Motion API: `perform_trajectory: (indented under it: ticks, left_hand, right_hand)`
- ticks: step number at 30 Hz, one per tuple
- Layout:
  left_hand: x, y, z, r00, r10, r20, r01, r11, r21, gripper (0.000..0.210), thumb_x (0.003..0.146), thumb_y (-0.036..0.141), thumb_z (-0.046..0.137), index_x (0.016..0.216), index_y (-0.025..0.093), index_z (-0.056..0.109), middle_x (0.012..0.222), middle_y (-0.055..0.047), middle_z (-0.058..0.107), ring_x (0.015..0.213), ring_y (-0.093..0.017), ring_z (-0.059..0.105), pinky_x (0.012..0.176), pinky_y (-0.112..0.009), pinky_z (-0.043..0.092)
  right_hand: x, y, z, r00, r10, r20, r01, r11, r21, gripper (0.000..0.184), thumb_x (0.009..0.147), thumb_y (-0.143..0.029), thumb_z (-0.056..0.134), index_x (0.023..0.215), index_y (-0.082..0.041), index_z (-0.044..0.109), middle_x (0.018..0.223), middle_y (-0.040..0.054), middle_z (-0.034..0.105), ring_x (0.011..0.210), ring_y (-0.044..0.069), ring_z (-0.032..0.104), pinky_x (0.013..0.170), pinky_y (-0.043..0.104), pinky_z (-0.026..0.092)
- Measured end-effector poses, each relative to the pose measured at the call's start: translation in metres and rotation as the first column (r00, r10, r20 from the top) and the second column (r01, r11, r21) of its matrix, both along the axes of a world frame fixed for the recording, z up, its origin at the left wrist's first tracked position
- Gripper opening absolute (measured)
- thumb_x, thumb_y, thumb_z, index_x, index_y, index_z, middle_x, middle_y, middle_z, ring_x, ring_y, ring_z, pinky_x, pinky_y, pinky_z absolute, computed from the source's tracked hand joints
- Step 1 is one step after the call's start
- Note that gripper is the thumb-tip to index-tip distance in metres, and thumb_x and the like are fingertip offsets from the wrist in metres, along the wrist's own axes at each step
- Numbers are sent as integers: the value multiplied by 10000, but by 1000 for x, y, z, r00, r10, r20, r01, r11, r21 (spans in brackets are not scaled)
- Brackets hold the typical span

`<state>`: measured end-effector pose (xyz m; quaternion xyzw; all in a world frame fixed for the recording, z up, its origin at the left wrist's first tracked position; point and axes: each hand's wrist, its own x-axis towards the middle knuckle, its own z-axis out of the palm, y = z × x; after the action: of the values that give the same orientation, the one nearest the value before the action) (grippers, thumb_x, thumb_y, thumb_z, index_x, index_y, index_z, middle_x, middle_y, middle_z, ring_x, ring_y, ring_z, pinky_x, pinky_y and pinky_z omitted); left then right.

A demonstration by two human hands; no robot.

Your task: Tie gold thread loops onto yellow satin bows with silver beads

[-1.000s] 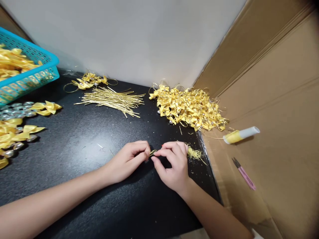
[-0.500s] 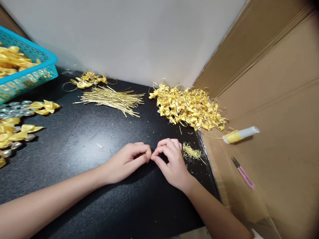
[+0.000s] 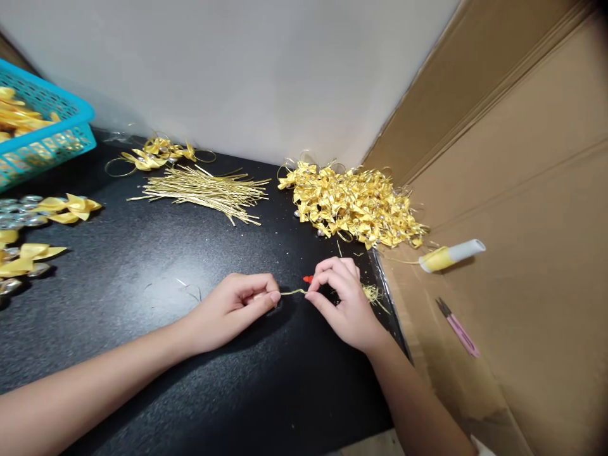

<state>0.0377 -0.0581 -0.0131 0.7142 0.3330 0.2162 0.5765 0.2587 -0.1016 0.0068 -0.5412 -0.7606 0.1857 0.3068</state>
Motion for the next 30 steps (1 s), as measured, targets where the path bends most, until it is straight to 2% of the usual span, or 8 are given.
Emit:
perform_trajectory:
  ticks: [18,19,23,25,27,30]
  left_hand:
    - [-5,1,-10,1000,-27,10,27,1000,-14,315,912,338,437,649,174,488,556,59,340,514,-91,295,469,-200,250]
    - [-5,1,-10,1000,-26,8,26,1000,-12,316,913,337,437,648,173,490,555,59,343,513,-90,297,468,-201,250]
    - [-4,1,-10,1000,-17,10,17,1000,7,310,909,324,439,644,171,494,552,58,347,508,-89,299,461,-200,248]
    - [-4,2,-10,1000,-19,11,19,1000,18,305,908,320,442,648,171,499,544,61,337,502,-87,292,459,-200,245]
    - [-4,2,-10,1000,-22,14,21,999,39,303,907,320,450,651,169,509,544,62,340,504,-87,294,463,-200,250]
    - [-4,3,-9,1000,-19,16,18,997,69,304,907,314,454,649,166,518,564,51,386,524,-89,322,479,-200,270]
  right_hand:
    - [18,4,12,992,4,129,9,995,-99,66,900,-202,613,871,-244,570,1033,27,633,1016,222,523,900,410,377]
    - [19,4,12,993,8,114,3,995,-100,94,873,-207,648,902,-246,568,1050,29,633,1030,226,524,914,416,379]
    - [11,0,6,999,30,12,-28,993,-118,431,716,-228,799,1075,-251,562,1125,43,631,1092,240,528,943,417,406]
    - [-2,-2,-1,998,36,-45,-42,988,-148,488,698,-242,814,1122,-252,571,1125,50,633,1079,231,549,924,396,436]
    - [-17,-4,-9,994,45,-102,-60,988,-144,447,726,-236,796,1119,-250,584,1103,49,653,1050,216,577,915,380,450]
    - [-31,-2,-18,990,36,-137,-42,998,-42,181,834,-174,689,989,-243,626,924,16,701,918,182,626,875,365,453]
